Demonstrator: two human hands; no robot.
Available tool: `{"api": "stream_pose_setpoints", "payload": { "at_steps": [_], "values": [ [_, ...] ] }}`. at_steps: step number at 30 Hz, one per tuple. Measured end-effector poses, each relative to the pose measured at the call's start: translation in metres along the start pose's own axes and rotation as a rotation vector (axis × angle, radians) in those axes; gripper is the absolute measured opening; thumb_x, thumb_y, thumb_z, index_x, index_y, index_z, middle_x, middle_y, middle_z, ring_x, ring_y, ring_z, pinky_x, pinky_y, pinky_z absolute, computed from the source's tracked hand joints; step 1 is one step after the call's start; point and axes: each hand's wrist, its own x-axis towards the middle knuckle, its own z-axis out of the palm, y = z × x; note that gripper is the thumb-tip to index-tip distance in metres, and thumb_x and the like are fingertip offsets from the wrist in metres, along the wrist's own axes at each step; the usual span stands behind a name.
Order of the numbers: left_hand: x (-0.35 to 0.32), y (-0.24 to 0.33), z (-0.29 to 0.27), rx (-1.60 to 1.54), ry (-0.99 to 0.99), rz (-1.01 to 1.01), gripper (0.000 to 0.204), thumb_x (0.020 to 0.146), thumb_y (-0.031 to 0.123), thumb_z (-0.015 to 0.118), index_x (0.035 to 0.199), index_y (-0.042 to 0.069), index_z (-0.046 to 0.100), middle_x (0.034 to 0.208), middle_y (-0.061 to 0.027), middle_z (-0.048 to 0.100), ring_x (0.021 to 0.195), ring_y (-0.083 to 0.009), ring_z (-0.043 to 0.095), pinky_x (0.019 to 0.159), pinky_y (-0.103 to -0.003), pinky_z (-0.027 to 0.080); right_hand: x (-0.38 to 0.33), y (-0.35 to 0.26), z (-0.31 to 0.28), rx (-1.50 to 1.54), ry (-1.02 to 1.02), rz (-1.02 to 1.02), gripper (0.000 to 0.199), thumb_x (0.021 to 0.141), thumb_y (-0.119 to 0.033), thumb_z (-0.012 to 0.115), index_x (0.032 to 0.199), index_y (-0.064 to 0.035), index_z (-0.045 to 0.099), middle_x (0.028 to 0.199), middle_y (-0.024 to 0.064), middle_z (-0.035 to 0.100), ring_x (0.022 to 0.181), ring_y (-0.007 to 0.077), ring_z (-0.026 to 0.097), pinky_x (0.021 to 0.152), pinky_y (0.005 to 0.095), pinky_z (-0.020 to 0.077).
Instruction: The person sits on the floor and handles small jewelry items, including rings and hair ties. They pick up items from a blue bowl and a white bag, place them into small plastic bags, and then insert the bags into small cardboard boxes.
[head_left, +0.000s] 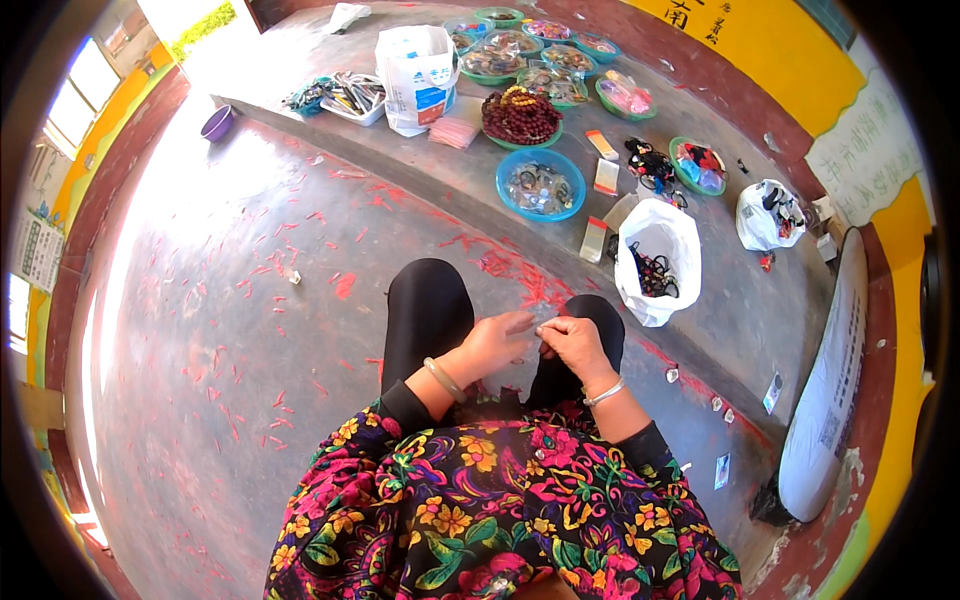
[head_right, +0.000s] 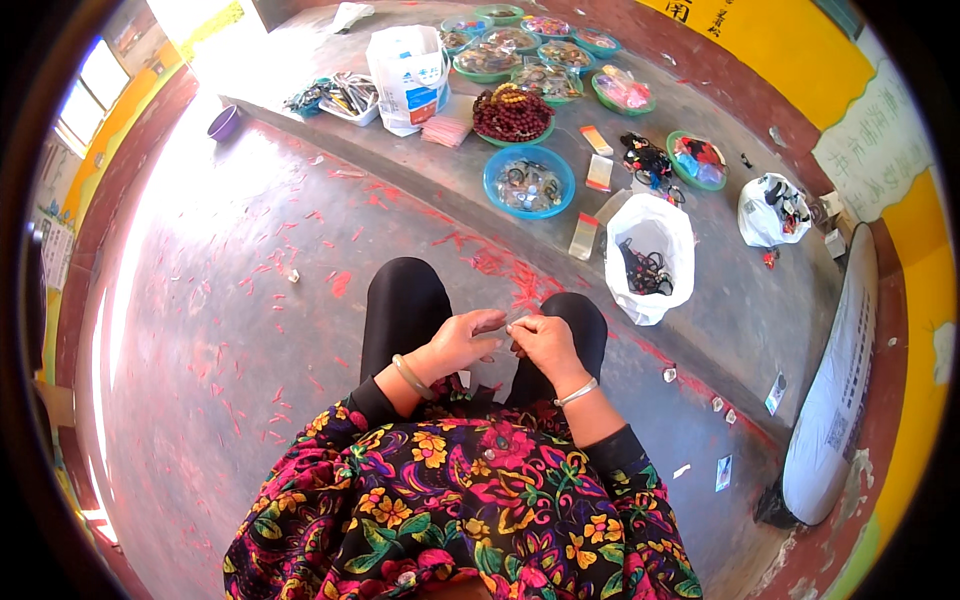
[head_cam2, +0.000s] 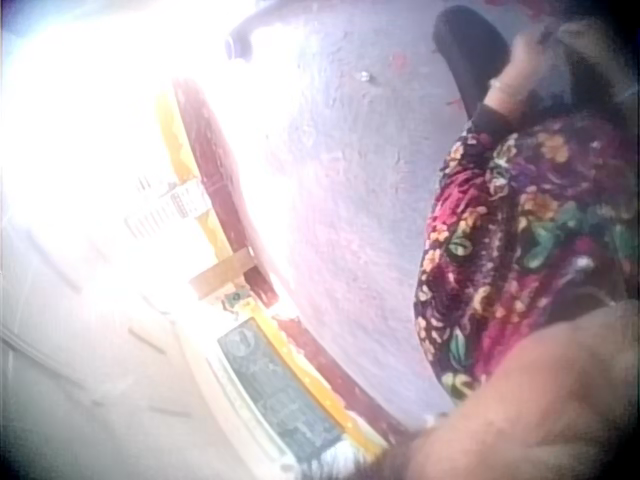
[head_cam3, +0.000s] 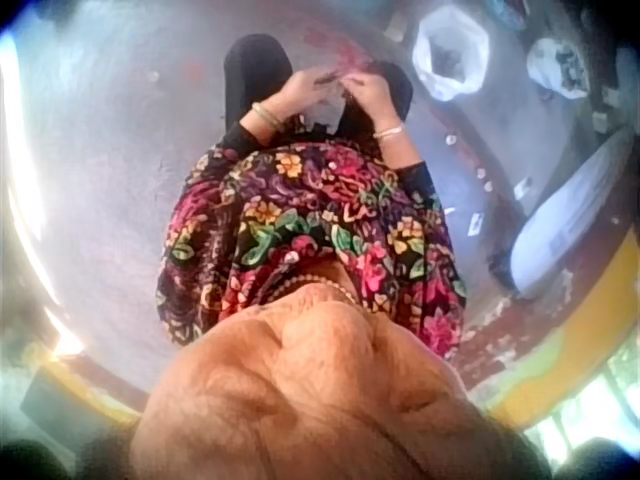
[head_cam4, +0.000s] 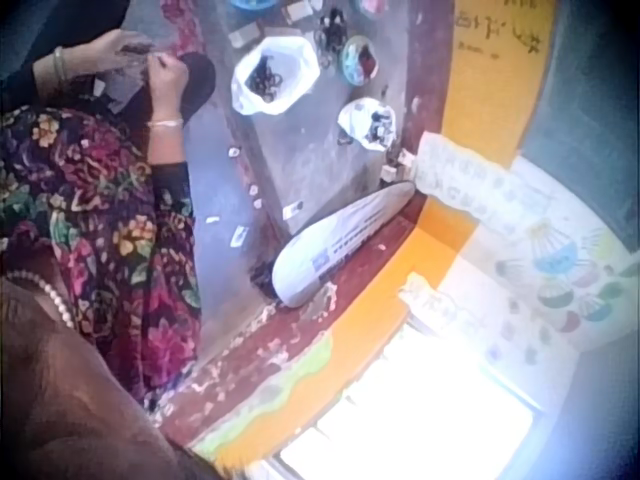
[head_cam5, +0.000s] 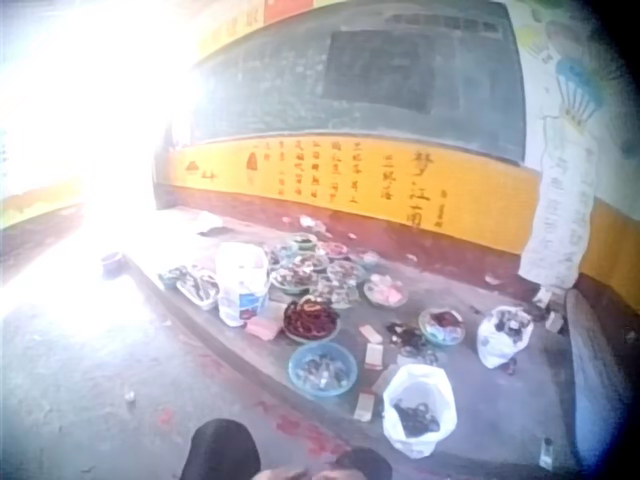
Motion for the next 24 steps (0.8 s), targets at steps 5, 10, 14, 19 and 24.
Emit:
{"api": "stream_pose_setpoints", "payload": {
  "at_steps": [5, 10, 14, 19, 24],
  "values": [
    [0.007, -0.003, -0.005, 0.042, -0.120, -0.143, 0.022, 0.084, 0.004, 0.055, 0.104, 0.000, 0.062, 0.095, -0.0134, 0.064, 0.078, -0.0183, 0.065, 0.068, -0.029, 0.055, 0.002, 0.002, -0.007, 0.247, -0.098, 0.084, 0.018, 0.083, -0.013, 0.062, 0.089, 0.0039, 0.066, 0.066, 0.0078, 0.063, 0.055, 0.0129, 0.060, 0.053, 0.0231, 0.0484],
    [0.006, -0.017, -0.007, 0.187, -0.163, 0.005, 0.019, 0.083, 0.004, 0.054, 0.099, 0.001, 0.064, 0.080, -0.0121, 0.065, 0.070, -0.0171, 0.065, 0.063, -0.029, 0.053, 0.001, -0.006, -0.014, 0.097, -0.253, 0.159, 0.022, 0.084, -0.012, 0.060, 0.097, 0.0043, 0.065, 0.067, 0.0071, 0.062, 0.057, 0.0130, 0.060, 0.053, 0.0236, 0.0485],
    [0.004, -0.009, -0.007, 0.206, -0.158, 0.105, 0.020, 0.081, 0.015, 0.058, 0.098, 0.005, 0.064, 0.082, -0.0150, 0.064, 0.075, -0.0286, 0.063, 0.067, -0.036, 0.049, 0.003, -0.003, -0.020, -0.008, -0.366, 0.162, 0.022, 0.085, -0.013, 0.059, 0.097, 0.0046, 0.064, 0.066, 0.0072, 0.062, 0.054, 0.0138, 0.061, 0.048, 0.0234, 0.0483],
    [0.003, -0.005, -0.008, 0.279, -0.186, 0.196, 0.020, 0.082, 0.016, 0.059, 0.098, 0.005, 0.064, 0.081, -0.0131, 0.064, 0.076, -0.0283, 0.063, 0.068, -0.036, 0.049, 0.005, -0.007, -0.025, 0.027, -0.351, 0.181, 0.023, 0.086, -0.014, 0.058, 0.099, 0.0036, 0.064, 0.065, 0.0066, 0.062, 0.052, 0.0126, 0.060, 0.045, 0.0220, 0.0469],
    [0.003, -0.010, -0.009, 0.357, -0.202, 0.161, 0.019, 0.083, 0.017, 0.058, 0.099, 0.007, 0.063, 0.085, -0.0096, 0.065, 0.080, -0.0269, 0.063, 0.079, -0.043, 0.040, 0.002, -0.021, -0.023, -0.090, -0.448, 0.234, 0.024, 0.087, -0.013, 0.057, 0.105, 0.0032, 0.063, 0.063, 0.0058, 0.061, 0.050, 0.0123, 0.060, 0.043, 0.0211, 0.0465]
  ]
}}
